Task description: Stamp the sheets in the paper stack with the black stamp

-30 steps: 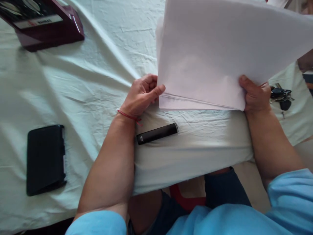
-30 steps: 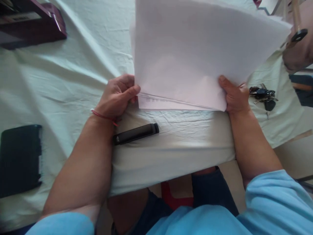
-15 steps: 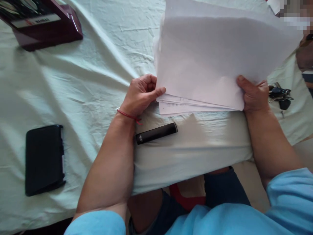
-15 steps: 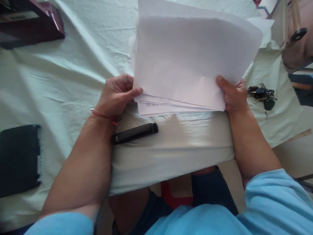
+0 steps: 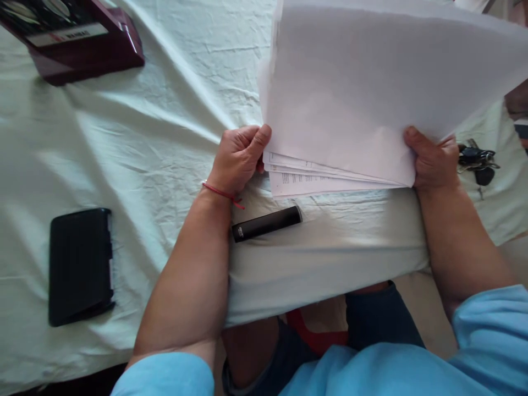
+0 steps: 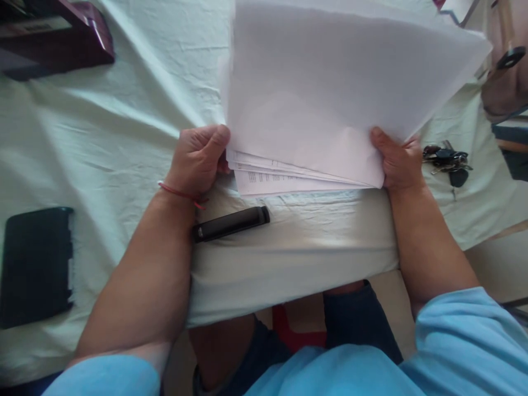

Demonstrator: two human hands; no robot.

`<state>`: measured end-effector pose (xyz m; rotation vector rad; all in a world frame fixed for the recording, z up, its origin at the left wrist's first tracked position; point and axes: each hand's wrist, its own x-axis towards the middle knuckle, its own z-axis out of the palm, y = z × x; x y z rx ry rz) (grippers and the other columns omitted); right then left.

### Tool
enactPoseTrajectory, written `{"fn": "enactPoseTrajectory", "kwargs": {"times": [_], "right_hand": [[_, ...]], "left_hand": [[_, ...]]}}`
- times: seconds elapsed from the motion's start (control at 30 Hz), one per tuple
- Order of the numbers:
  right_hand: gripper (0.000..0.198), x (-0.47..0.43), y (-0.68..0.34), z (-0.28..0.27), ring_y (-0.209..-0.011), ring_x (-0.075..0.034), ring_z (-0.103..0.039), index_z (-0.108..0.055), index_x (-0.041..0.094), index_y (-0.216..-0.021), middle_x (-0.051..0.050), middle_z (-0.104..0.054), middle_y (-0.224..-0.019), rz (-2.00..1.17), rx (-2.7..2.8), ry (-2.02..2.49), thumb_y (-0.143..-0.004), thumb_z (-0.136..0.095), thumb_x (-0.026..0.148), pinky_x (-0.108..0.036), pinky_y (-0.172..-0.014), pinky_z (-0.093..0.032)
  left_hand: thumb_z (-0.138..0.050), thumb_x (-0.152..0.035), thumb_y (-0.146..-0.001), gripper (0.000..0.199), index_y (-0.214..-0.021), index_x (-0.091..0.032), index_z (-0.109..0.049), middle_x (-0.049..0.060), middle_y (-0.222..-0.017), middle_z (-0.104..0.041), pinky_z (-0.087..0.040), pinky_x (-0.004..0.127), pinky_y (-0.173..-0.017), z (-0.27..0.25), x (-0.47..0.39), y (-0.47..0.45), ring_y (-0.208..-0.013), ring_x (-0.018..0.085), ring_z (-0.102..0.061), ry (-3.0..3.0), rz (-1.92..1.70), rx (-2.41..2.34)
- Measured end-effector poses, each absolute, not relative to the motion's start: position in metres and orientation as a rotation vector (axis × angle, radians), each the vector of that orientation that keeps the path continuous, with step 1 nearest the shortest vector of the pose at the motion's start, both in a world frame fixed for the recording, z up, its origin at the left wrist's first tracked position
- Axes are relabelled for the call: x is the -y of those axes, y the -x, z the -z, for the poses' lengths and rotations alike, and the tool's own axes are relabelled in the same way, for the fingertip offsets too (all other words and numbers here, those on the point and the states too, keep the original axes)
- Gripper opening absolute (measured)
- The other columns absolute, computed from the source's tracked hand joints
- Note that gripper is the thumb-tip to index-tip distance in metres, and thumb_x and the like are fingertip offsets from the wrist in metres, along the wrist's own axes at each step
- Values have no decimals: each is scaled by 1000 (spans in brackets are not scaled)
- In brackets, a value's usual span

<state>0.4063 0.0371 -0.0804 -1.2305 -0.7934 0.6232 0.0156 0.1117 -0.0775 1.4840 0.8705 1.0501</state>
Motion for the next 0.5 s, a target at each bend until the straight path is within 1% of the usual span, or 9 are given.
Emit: {"fn": "enactPoseTrajectory", "kwargs": {"times": [0.1,0.2,0.27,0.37,0.43,0.5], "right_hand": [[74,-37,-406,82,-118,-33,-85,-77,26,-93,-3,-88,-108,-622,804,1220,-36,-117,52,-59,-131,-63],[75,-37,-406,81,-117,-33,-86,-76,28,-90,0,-89,-107,-590,804,1210,-34,-117,54,-61,-133,-62],[71,-35,-404,78,-123,-35,-85,-76,29,-88,-1,-88,-109,-560,806,1171,-35,-117,52,-61,-134,-60],[61,-32,-403,73,-140,-35,-80,-77,30,-87,0,-87,-122,-518,838,1111,-42,-115,47,-58,-138,-57],[61,-30,-403,71,-144,-36,-78,-77,30,-87,1,-86,-126,-495,842,1104,-41,-115,46,-58,-138,-57],[66,-29,-403,72,-140,-38,-79,-77,29,-87,-1,-85,-125,-487,828,1113,-37,-116,48,-62,-135,-59]], "left_hand": [[-89,-83,-97,76,-65,-23,-55,-2,-58,-47,-35,29,-43,83,-114,-15,-50,12,-47,-1497,-1046,-844],[-95,-76,-94,70,-67,-23,-59,-2,-63,-46,-41,28,-48,90,-118,-16,-58,13,-50,-1483,-1100,-862],[-100,-71,-92,64,-71,-22,-64,-1,-69,-51,-50,28,-57,92,-119,-18,-67,16,-58,-1459,-1197,-861],[-106,-63,-85,55,-78,-23,-69,1,-80,-62,-63,34,-77,92,-119,-24,-87,22,-72,-1399,-1324,-856],[-107,-62,-82,53,-81,-24,-71,3,-86,-67,-67,38,-86,90,-116,-27,-100,27,-78,-1376,-1352,-858],[-106,-68,-82,54,-84,-24,-73,3,-89,-71,-69,40,-88,89,-114,-29,-109,30,-80,-1365,-1351,-808]]}}
